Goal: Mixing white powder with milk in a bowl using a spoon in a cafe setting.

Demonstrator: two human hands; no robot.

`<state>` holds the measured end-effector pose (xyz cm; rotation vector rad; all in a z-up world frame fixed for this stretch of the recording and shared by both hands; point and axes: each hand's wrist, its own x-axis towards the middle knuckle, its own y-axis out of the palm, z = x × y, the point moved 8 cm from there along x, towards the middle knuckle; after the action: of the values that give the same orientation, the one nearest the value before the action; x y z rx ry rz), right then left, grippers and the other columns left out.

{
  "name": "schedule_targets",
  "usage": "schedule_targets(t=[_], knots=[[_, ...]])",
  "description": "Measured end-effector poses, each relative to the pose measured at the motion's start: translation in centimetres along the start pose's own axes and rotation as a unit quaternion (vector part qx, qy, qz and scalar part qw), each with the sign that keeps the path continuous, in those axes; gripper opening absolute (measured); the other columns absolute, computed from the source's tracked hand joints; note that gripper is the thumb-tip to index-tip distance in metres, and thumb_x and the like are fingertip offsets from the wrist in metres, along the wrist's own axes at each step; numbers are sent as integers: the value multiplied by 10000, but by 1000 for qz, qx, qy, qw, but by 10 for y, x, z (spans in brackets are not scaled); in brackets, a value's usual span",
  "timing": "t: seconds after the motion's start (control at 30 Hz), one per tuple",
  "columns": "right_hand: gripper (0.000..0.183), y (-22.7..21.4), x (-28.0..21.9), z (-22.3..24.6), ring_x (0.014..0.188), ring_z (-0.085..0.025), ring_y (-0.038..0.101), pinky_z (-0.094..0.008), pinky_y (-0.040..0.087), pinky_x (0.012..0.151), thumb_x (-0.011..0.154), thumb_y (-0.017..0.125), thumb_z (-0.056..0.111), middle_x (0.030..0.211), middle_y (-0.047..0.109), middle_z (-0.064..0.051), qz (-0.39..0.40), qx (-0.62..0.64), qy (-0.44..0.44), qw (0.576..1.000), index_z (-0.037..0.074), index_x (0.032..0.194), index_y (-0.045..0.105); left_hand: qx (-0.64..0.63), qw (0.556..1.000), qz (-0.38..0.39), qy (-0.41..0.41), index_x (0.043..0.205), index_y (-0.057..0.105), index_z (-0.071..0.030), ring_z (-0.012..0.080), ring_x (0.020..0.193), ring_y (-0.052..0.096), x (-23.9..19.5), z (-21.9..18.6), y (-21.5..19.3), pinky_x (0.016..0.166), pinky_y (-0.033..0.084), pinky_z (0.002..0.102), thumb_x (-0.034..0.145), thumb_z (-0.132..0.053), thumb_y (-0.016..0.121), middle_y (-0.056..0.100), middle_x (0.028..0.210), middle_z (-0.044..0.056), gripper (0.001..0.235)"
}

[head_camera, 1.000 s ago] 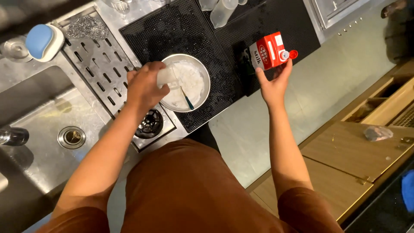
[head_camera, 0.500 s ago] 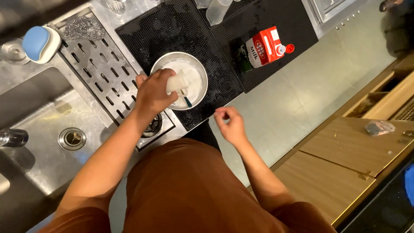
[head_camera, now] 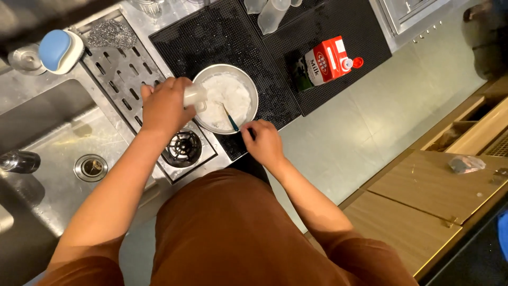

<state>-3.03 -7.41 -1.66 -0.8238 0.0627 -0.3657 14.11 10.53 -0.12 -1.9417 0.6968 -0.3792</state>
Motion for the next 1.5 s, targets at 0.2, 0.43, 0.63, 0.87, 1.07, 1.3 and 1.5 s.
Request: schedule_targets(t=[0.2, 0.43, 0.63, 0.87, 1.07, 1.3, 1.5], knots=[[247, 30, 35, 8, 808, -344, 681, -460, 549, 739, 848, 761, 307, 813, 721, -146, 39, -125, -8, 991, 62, 861, 786, 50, 998, 22, 11, 1247, 678, -154, 271, 1066, 618, -13, -6, -6, 931, 363, 479, 707, -223, 819, 666, 1131, 77, 562], [182, 65, 53, -15, 929, -350, 698, -488, 542, 804, 787, 680, 226, 887, 727, -155, 115, -325, -41, 938, 60, 768, 754, 80, 992, 15, 101, 1254, 687, -139, 296, 1183, 520, -23, -36, -4, 951, 396, 448, 792, -116, 698, 636, 1219, 85, 462], [220, 22, 66, -13, 862, -353, 709, -457, 580, 705, 787, 630, 93, 896, 725, -168, 131, -362, -75, 920, 19, 990, 676, 191, 967, 23, 169, 1186, 698, -130, 268, 1266, 490, -13, -61, 13, 990, 393, 413, 827, -92, 643, 640, 1241, 60, 366], [135, -1, 76, -10, 865, -348, 713, -461, 583, 732, 875, 598, 72, 934, 737, -151, 140, -321, -139, 926, 22, 976, 672, -108, 992, -3, 61, 1246, 676, -126, 312, 1225, 497, -3, -14, -5, 1033, 368, 452, 740, -117, 751, 681, 1273, 78, 512], [318, 22, 93, -17, 826, -344, 710, -463, 581, 730, 890, 612, 130, 887, 730, -152, 100, -299, -169, 934, 76, 1186, 716, -328, 936, -113, -54, 1336, 496, -25, 275, 1172, 669, 24, 63, 39, 987, 537, 389, 848, -115, 821, 669, 1286, 160, 593], [301, 43, 77, -34, 722, -369, 722, -491, 570, 619, 937, 585, 204, 847, 742, -169, 162, -284, -59, 943, 99, 1189, 712, -400, 892, -201, -59, 1297, 467, -53, 230, 1134, 705, 72, 108, 98, 970, 557, 364, 910, -62, 837, 701, 1231, 130, 536], [236, 17, 68, -4, 710, -372, 713, -491, 562, 604, 968, 603, 240, 866, 754, -155, 120, -217, -59, 967, 100, 1087, 751, -369, 910, -164, -98, 1333, 462, -62, 237, 1101, 690, 80, 109, 114, 888, 559, 370, 877, -93, 844, 695, 1256, 124, 596]])
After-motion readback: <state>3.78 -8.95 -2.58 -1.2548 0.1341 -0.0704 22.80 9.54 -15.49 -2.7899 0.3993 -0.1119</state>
